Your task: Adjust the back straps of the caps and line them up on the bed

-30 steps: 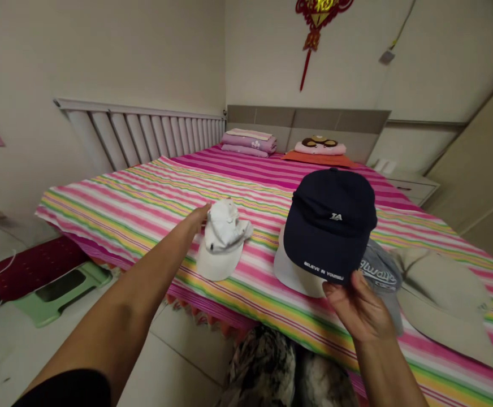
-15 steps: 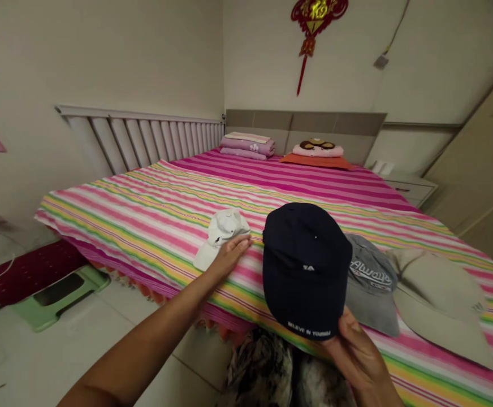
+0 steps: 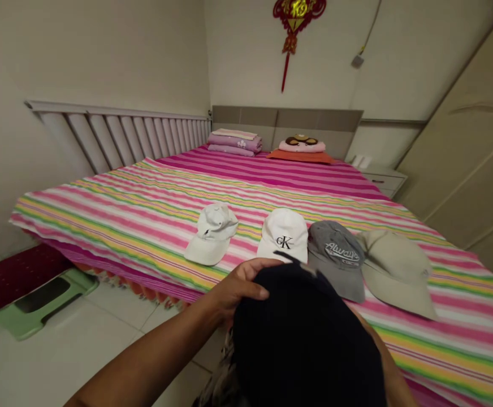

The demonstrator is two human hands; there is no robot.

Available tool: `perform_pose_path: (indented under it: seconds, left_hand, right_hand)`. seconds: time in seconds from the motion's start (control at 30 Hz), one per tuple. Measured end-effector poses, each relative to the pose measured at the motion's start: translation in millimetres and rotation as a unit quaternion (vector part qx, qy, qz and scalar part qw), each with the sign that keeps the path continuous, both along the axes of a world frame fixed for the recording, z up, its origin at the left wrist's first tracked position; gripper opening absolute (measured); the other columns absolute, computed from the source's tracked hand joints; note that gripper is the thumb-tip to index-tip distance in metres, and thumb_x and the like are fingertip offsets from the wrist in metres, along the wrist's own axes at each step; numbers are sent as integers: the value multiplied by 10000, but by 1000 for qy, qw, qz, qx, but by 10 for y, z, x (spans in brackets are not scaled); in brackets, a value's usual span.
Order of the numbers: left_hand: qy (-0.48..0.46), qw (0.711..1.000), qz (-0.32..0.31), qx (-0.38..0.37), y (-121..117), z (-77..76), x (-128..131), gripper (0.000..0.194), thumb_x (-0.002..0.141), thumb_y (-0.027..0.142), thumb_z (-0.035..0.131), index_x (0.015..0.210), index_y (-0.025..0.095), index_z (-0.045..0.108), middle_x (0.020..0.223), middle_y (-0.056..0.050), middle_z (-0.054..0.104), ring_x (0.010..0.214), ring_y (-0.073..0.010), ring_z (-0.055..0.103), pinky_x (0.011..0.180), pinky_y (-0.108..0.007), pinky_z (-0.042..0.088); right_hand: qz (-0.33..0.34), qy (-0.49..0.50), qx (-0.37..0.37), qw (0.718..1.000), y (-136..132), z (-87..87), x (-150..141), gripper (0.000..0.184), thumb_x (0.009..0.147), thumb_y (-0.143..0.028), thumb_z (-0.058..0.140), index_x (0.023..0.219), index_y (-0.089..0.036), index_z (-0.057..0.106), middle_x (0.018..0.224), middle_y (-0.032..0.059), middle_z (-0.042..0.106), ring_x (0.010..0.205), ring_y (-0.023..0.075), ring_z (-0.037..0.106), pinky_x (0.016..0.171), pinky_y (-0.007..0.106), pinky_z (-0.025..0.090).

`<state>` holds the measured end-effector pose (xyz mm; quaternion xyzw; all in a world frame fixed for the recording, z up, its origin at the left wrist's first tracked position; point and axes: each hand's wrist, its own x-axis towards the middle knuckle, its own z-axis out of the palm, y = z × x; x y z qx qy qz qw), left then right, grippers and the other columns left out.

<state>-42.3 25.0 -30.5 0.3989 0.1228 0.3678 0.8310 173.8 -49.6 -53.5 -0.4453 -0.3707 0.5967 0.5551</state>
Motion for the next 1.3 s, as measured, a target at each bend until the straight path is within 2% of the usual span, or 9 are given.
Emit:
perform_pose_path:
  seconds: [0.1,0.17,0.3,0.43,0.53,0.8,1.0,1.13,1.3]
  left_hand:
    - [37,999,12,26,-145,-13,58,488,547,45,696,1011,179,632,995,-61,662,875,-169,614,774,-247,442]
    - [59,997,21,47,-196,-18,62,475,555,53,702,1008,179,636,960,-59,668,857,-160,612,760,-235,432]
    - [57,998,-1,29,-228,20,21,519,530,111,741,1033,169,627,939,-67,666,835,-165,609,750,-243,424]
    - [74,994,-83,-24,-219,117,42,402,529,214,758,904,104,664,783,-77,667,702,-144,604,669,-227,430]
    - [147,985,-83,-21,-225,192,113,276,528,197,764,770,108,667,633,-17,626,535,-76,536,530,-174,385]
    - [242,970,3,14,-295,312,170,257,498,235,776,566,113,560,453,47,489,386,-17,363,381,-145,222]
    - [152,983,99,-9,-256,410,-115,301,521,280,771,560,119,520,471,33,507,398,-33,409,393,-141,296]
    - [122,979,164,-10,-94,500,-458,228,611,255,722,591,110,548,474,34,497,406,-33,439,416,-132,351]
    - [179,948,256,-68,358,733,-893,72,682,168,619,720,107,623,604,-33,621,524,-132,586,529,-231,490]
  right_hand:
    - [90,107,-16,990,-30,257,-62,547,575,-615,647,954,-222,676,848,103,678,699,240,622,685,367,480]
    - [126,100,-26,987,-57,339,-105,522,574,-519,712,986,-203,660,849,96,672,690,212,619,643,320,482]
    - [99,38,-36,994,-96,363,-113,374,592,-274,766,944,-202,662,743,37,649,608,131,584,537,208,444]
    - [69,-18,7,997,-133,376,-120,330,608,-267,753,920,-190,674,663,10,607,474,77,465,425,177,359]
    - [87,-48,21,995,-164,439,-187,329,615,-286,744,927,-202,682,649,10,601,474,82,434,424,189,334]
    - [117,-121,33,985,-158,464,-242,240,663,-369,691,802,-175,661,550,-40,464,468,69,355,426,183,247]
    - [55,-113,56,991,-18,321,-162,272,719,-417,635,642,-162,578,532,-34,499,501,83,403,487,195,332]
    - [12,-135,72,988,270,374,-261,303,695,-441,650,635,-151,587,617,1,597,486,75,457,455,178,354]
    - [16,7,85,996,921,589,-624,285,716,-381,636,600,-151,513,524,-22,583,304,27,374,315,147,252]
